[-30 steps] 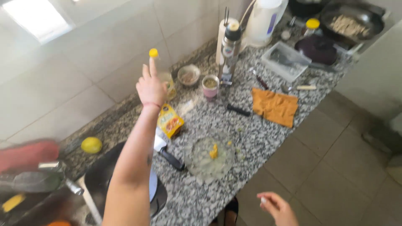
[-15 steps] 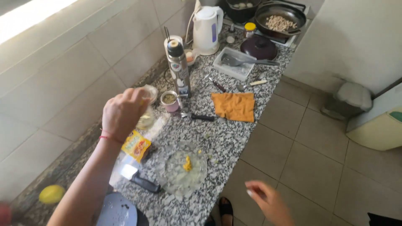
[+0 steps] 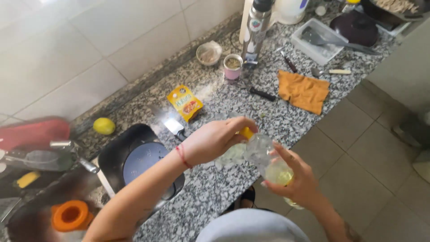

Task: The person prepares a salad dressing by retrieving a packet from the refrigerator, tearing it open, squeezing the contents into a bowl, and adding oil, while also tending to food on the stove.

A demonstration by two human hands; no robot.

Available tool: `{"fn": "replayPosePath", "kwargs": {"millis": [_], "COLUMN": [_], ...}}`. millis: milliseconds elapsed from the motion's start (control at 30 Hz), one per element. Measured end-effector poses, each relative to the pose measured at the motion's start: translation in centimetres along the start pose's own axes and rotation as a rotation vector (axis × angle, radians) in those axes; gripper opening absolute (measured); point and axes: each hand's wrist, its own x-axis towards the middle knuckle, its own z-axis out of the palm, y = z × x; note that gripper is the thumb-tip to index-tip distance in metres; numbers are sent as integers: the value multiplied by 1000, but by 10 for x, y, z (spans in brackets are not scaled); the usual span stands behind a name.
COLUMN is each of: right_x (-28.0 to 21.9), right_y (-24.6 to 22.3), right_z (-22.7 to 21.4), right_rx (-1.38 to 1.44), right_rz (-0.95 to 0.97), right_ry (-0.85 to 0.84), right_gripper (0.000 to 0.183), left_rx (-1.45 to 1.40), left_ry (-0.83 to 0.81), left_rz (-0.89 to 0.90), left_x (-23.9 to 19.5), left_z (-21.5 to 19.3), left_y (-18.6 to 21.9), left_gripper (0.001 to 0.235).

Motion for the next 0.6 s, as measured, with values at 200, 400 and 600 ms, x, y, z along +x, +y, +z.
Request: {"fn": "replayPosePath", "kwargs": {"millis": [200, 400, 600], "right_x": [20, 31, 45], "right_y": [-26, -8, 2], "right_z": [-12, -9, -5], "right_rx": [-439, -840, -997], "right_rz": [388, 386, 345], "right_ry": [-323, -567, -749], "right_gripper": [86, 86, 83], "left_rx": [260, 199, 61], "left_ry": [297, 337, 396], "left_rz": [-228, -546, -692], "left_x": [-9, -50, -90], "left_z": [61, 73, 70], "left_y": [-70, -88, -68], "left_gripper": [25, 29, 25]}}
